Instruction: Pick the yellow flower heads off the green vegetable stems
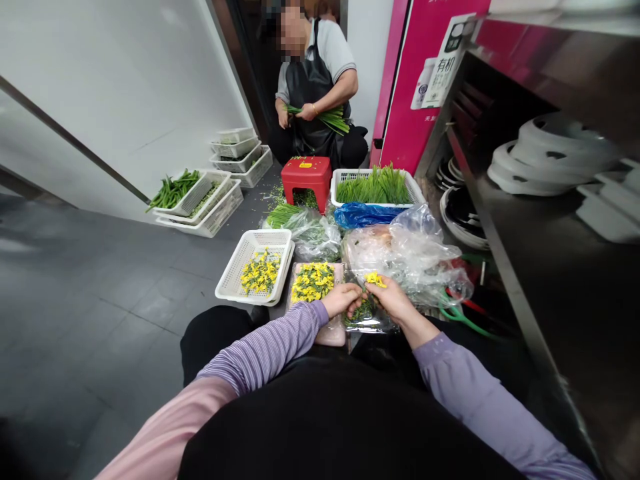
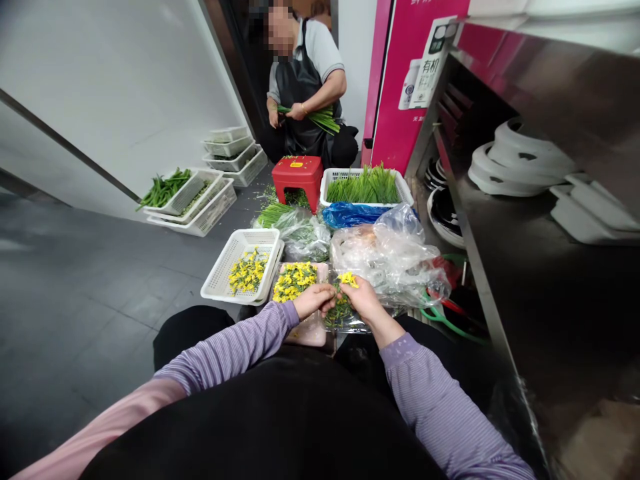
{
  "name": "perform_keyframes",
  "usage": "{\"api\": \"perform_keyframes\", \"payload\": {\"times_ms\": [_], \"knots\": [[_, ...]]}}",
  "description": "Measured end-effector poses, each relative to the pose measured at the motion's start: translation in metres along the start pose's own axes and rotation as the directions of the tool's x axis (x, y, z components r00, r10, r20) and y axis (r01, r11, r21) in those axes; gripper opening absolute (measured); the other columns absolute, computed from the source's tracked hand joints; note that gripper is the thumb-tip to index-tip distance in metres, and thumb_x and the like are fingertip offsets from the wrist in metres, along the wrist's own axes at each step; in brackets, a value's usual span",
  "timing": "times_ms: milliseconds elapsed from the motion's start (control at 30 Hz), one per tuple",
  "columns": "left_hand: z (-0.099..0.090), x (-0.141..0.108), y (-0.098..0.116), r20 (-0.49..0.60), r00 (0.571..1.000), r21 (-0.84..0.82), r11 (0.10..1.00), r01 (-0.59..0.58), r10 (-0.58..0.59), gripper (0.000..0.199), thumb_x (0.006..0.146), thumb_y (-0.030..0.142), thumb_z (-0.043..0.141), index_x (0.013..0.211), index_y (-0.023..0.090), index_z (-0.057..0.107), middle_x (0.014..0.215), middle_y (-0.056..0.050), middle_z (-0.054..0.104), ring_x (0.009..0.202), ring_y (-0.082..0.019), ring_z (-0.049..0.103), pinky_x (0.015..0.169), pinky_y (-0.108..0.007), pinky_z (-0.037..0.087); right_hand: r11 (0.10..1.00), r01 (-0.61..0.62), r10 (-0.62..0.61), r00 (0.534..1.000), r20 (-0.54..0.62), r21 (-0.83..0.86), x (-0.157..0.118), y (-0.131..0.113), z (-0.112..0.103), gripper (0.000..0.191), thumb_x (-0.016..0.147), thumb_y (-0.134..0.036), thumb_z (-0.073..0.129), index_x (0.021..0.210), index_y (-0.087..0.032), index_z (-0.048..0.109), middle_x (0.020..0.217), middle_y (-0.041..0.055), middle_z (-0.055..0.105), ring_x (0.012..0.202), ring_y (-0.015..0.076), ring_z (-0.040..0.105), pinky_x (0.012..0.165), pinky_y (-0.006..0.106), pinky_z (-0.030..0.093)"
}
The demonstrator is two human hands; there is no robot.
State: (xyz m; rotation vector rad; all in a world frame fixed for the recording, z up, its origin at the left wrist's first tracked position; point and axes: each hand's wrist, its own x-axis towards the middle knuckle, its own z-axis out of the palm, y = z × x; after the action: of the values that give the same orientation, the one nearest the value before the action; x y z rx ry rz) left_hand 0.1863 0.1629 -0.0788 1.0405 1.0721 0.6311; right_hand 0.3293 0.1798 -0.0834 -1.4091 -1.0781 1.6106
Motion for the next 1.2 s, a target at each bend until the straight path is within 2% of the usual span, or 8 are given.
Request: {"api": "perform_keyframes", "payload": {"times_ms": [167, 300, 400, 500, 600, 800, 1000, 1200], "knots": [[0.003, 0.005, 0.0, -0.031, 0.999, -0.074, 0.997, 0.011, -0.013, 0.016, 0.073, 0.027, 0.052, 0.071, 0.012, 0.051, 0.052, 0.005, 0.044, 0.034, -0.002, 0.034, 0.034, -0.016, 0.031, 0.996, 0.087, -0.087, 0.996, -0.03, -0.011, 0.0, 0.001, 0.002, 0.02, 0.06, -0.029, 0.063, 0.073, -0.017, 0.052, 0.049, -0.0048, 0.05, 0.038, 0.0061, 0.037, 0.035, 0.019, 0.023], [0.004, 0.007, 0.0, -0.043, 0.999, -0.066, 0.998, -0.002, -0.001, 0.015, 0.073, 0.025, 0.053, 0.069, 0.012, 0.051, 0.049, 0.006, 0.044, 0.033, -0.001, 0.034, 0.034, -0.016, 0.03, 0.977, -0.053, 0.047, 0.998, 0.032, 0.204, 0.001, -0.002, 0.0, 0.022, 0.058, -0.03, 0.064, 0.067, -0.017, 0.049, 0.051, -0.0032, 0.049, 0.037, 0.0058, 0.036, 0.032, 0.018, 0.019], [0.001, 0.008, -0.002, -0.007, 0.993, -0.132, 0.984, 0.118, -0.12, 0.022, 0.075, 0.033, 0.053, 0.075, 0.011, 0.051, 0.05, 0.003, 0.049, 0.032, -0.003, 0.036, 0.035, -0.018, 0.034, 0.936, -0.104, 0.106, 0.994, 0.013, 0.336, 0.003, -0.005, -0.005, 0.019, 0.058, -0.027, 0.061, 0.065, -0.017, 0.048, 0.058, -0.0007, 0.053, 0.038, 0.0054, 0.038, 0.031, 0.017, 0.019], [-0.006, 0.01, -0.001, 0.076, 0.946, -0.254, 0.911, 0.325, -0.316, 0.024, 0.078, 0.036, 0.05, 0.08, 0.012, 0.048, 0.052, -0.001, 0.054, 0.036, -0.006, 0.044, 0.042, -0.023, 0.043, 0.967, -0.046, 0.052, 0.998, -0.02, 0.249, 0.003, -0.006, -0.009, 0.014, 0.058, -0.022, 0.058, 0.068, -0.017, 0.051, 0.058, -0.0011, 0.054, 0.035, 0.0044, 0.035, 0.03, 0.017, 0.018], [-0.011, 0.011, 0.002, 0.168, 0.918, -0.379, 0.837, 0.395, -0.358, 0.014, 0.08, 0.024, 0.045, 0.082, 0.01, 0.047, 0.056, -0.005, 0.058, 0.046, -0.011, 0.054, 0.055, -0.031, 0.05, 0.998, -0.058, 0.057, 0.998, 0.027, 0.024, 0.003, 0.0, -0.007, 0.014, 0.057, -0.019, 0.057, 0.071, -0.016, 0.055, 0.044, -0.0057, 0.046, 0.032, 0.0047, 0.031, 0.03, 0.018, 0.018], [-0.005, 0.009, 0.008, 0.155, 0.941, -0.334, 0.881, 0.336, -0.301, 0.008, 0.069, -0.001, 0.046, 0.072, 0.005, 0.05, 0.058, -0.008, 0.059, 0.055, -0.013, 0.06, 0.063, -0.034, 0.052, 0.993, 0.019, 0.001, 0.986, 0.166, -0.119, 0.009, 0.015, -0.001, 0.02, 0.051, -0.021, 0.068, 0.066, -0.014, 0.058, 0.056, -0.0013, 0.059, 0.05, 0.0097, 0.05, 0.045, 0.02, 0.036], [-0.002, 0.008, 0.009, 0.132, 0.95, -0.329, 0.891, 0.312, -0.283, 0.007, 0.074, -0.001, 0.047, 0.072, 0.004, 0.052, 0.06, -0.007, 0.06, 0.054, -0.009, 0.059, 0.062, -0.029, 0.053, 0.994, -0.097, 0.105, 0.959, 0.263, -0.04, 0.002, 0.005, -0.006, 0.023, 0.057, -0.031, 0.067, 0.07, -0.015, 0.057, 0.043, -0.005, 0.049, 0.033, 0.0047, 0.033, 0.032, 0.018, 0.019], [0.001, 0.006, 0.008, 0.077, 0.978, -0.24, 0.948, 0.207, -0.194, 0.003, 0.075, 0.007, 0.053, 0.077, 0.006, 0.053, 0.062, -0.005, 0.06, 0.047, -0.008, 0.055, 0.051, -0.027, 0.052, 0.988, -0.123, 0.099, 0.967, 0.235, 0.092, 0.0, -0.002, -0.007, 0.024, 0.057, -0.031, 0.068, 0.063, -0.014, 0.052, 0.045, -0.003, 0.049, 0.035, 0.0045, 0.036, 0.03, 0.016, 0.018]]}}
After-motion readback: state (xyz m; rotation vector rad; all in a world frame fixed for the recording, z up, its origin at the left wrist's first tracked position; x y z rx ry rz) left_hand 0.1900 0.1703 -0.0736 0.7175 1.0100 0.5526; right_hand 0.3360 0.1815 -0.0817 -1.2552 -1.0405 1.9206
